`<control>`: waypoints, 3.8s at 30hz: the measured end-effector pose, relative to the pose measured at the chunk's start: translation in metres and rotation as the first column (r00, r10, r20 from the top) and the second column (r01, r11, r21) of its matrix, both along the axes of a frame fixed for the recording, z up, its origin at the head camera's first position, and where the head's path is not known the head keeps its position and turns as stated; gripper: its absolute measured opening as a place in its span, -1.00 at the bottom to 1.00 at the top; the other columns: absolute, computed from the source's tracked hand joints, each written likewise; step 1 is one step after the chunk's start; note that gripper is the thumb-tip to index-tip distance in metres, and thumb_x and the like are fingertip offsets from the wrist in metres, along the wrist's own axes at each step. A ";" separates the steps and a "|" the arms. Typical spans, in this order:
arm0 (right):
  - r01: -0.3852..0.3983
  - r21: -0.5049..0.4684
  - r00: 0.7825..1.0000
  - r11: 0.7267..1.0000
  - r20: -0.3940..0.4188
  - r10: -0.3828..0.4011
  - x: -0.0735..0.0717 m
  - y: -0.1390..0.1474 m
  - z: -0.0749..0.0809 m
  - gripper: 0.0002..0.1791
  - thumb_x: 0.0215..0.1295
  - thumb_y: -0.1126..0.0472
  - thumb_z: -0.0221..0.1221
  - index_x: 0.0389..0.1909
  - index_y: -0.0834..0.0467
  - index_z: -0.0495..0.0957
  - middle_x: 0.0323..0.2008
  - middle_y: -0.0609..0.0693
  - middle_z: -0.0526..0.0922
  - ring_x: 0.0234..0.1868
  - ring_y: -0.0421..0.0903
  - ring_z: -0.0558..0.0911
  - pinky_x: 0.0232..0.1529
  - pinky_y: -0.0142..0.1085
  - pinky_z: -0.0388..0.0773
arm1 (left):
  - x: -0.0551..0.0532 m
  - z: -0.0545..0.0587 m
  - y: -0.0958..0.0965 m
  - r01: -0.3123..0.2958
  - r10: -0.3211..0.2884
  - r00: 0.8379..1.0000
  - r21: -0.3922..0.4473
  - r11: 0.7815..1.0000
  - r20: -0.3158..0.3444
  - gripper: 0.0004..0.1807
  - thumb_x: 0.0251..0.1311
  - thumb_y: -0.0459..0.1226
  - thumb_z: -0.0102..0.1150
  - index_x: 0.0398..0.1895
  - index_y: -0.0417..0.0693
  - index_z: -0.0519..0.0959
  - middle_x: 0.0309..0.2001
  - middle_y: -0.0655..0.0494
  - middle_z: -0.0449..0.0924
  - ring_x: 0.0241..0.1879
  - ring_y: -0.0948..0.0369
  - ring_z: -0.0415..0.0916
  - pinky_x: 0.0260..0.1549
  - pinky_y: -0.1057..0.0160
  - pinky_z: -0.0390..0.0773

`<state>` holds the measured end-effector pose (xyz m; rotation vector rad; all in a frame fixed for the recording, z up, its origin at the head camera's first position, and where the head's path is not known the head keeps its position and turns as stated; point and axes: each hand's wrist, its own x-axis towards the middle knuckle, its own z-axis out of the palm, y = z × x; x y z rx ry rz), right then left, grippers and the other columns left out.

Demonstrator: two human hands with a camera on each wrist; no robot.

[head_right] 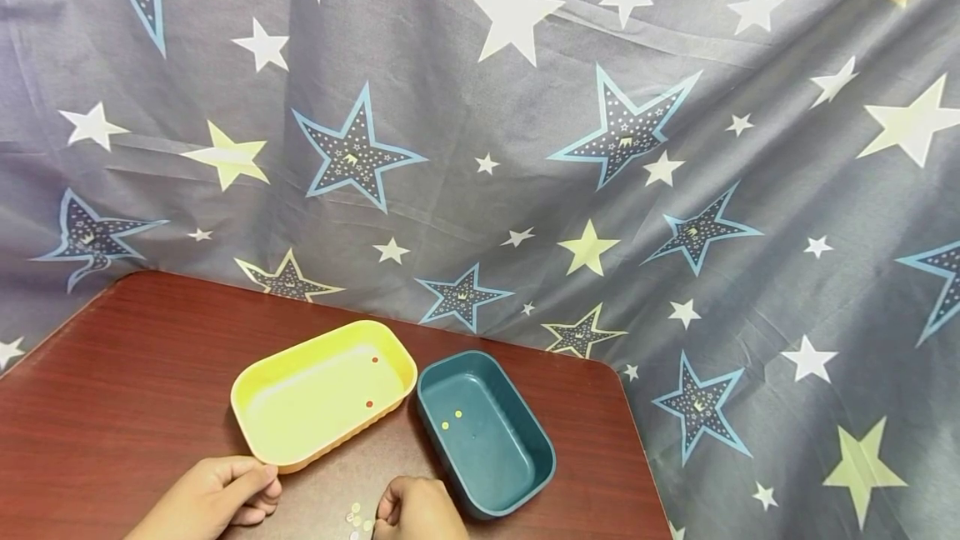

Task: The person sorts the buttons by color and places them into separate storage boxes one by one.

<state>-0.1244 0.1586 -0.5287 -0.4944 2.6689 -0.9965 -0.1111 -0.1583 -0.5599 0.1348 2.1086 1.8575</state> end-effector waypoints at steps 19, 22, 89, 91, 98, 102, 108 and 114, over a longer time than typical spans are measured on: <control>-0.020 -0.035 1.000 0.999 -0.003 0.020 0.001 0.000 0.001 -0.77 0.07 0.35 0.38 -0.58 -0.08 0.67 -0.70 -0.44 0.47 -0.63 -0.48 0.44 -0.52 -0.54 0.42 | 0.000 0.001 0.001 -0.013 0.013 1.000 -0.005 1.000 0.001 -0.58 0.57 -0.07 0.09 -0.18 -0.29 0.71 -0.22 -0.05 0.74 -0.30 0.28 0.69 -0.26 0.32 0.76; -0.019 -0.047 1.000 0.999 0.002 0.019 0.000 0.002 -0.001 -0.77 0.06 0.33 0.37 -0.58 -0.10 0.68 -0.70 -0.44 0.48 -0.63 -0.48 0.44 -0.51 -0.54 0.42 | 0.000 0.001 0.001 -0.010 0.010 1.000 -0.002 1.000 0.001 -0.57 0.57 -0.07 0.09 -0.17 -0.29 0.70 -0.22 -0.05 0.74 -0.30 0.28 0.69 -0.26 0.32 0.76; 0.090 -0.347 0.994 0.933 0.089 -0.063 -0.075 0.035 0.098 -0.87 0.37 0.31 0.26 -0.22 0.14 0.79 -0.34 0.30 0.74 -0.49 -0.15 0.65 -0.38 -0.29 0.72 | -0.001 0.001 -0.001 0.011 -0.011 1.000 0.019 1.000 -0.002 -0.56 0.57 -0.07 0.09 -0.18 -0.32 0.69 -0.27 0.01 0.72 -0.35 0.31 0.66 -0.27 0.33 0.75; 0.091 -0.358 0.994 0.929 0.095 -0.061 -0.080 0.032 0.102 -0.86 0.37 0.31 0.26 -0.24 0.10 0.80 -0.30 0.34 0.74 -0.49 -0.14 0.65 -0.38 -0.26 0.74 | -0.001 0.000 -0.001 0.013 -0.013 1.000 0.020 1.000 -0.010 -0.56 0.58 -0.07 0.09 -0.18 -0.31 0.69 -0.27 0.01 0.72 -0.35 0.31 0.66 -0.28 0.33 0.75; 0.085 -0.360 0.993 0.929 0.106 -0.050 -0.096 0.020 0.109 -0.85 0.37 0.32 0.25 -0.25 0.10 0.79 -0.32 0.24 0.75 -0.48 -0.12 0.65 -0.37 -0.16 0.77 | 0.000 0.001 -0.001 0.014 -0.014 1.000 0.021 1.000 -0.001 -0.57 0.58 -0.08 0.09 -0.17 -0.32 0.69 -0.25 -0.02 0.73 -0.33 0.30 0.67 -0.27 0.32 0.75; 0.074 -0.334 0.996 0.940 0.080 -0.050 -0.106 0.013 0.113 -0.85 0.36 0.31 0.24 -0.21 0.18 0.79 -0.32 0.24 0.75 -0.49 -0.11 0.65 -0.40 -0.22 0.74 | 0.001 0.000 -0.001 0.012 -0.012 1.000 0.021 1.000 -0.006 -0.59 0.59 -0.11 0.07 -0.17 -0.34 0.69 -0.25 -0.03 0.73 -0.33 0.31 0.67 -0.27 0.32 0.75; 0.093 -0.318 0.992 0.944 0.114 -0.060 -0.122 0.004 0.117 -0.84 0.37 0.30 0.24 -0.19 0.25 0.78 -0.28 0.26 0.77 -0.46 -0.10 0.67 -0.34 -0.19 0.78 | 0.002 -0.001 -0.001 0.011 -0.011 1.000 0.026 1.000 -0.007 -0.60 0.59 -0.13 0.07 -0.17 -0.34 0.69 -0.24 -0.05 0.73 -0.33 0.31 0.67 -0.27 0.31 0.75; 0.111 -0.293 0.985 0.950 0.156 -0.067 -0.139 -0.006 0.116 -0.85 0.38 0.28 0.26 -0.19 0.24 0.78 -0.18 0.38 0.76 -0.39 -0.01 0.71 -0.32 -0.23 0.77 | 0.001 -0.001 -0.002 0.008 -0.008 1.000 0.005 1.000 0.002 -0.58 0.58 -0.09 0.09 -0.17 -0.31 0.70 -0.24 -0.02 0.75 -0.31 0.29 0.70 -0.26 0.32 0.76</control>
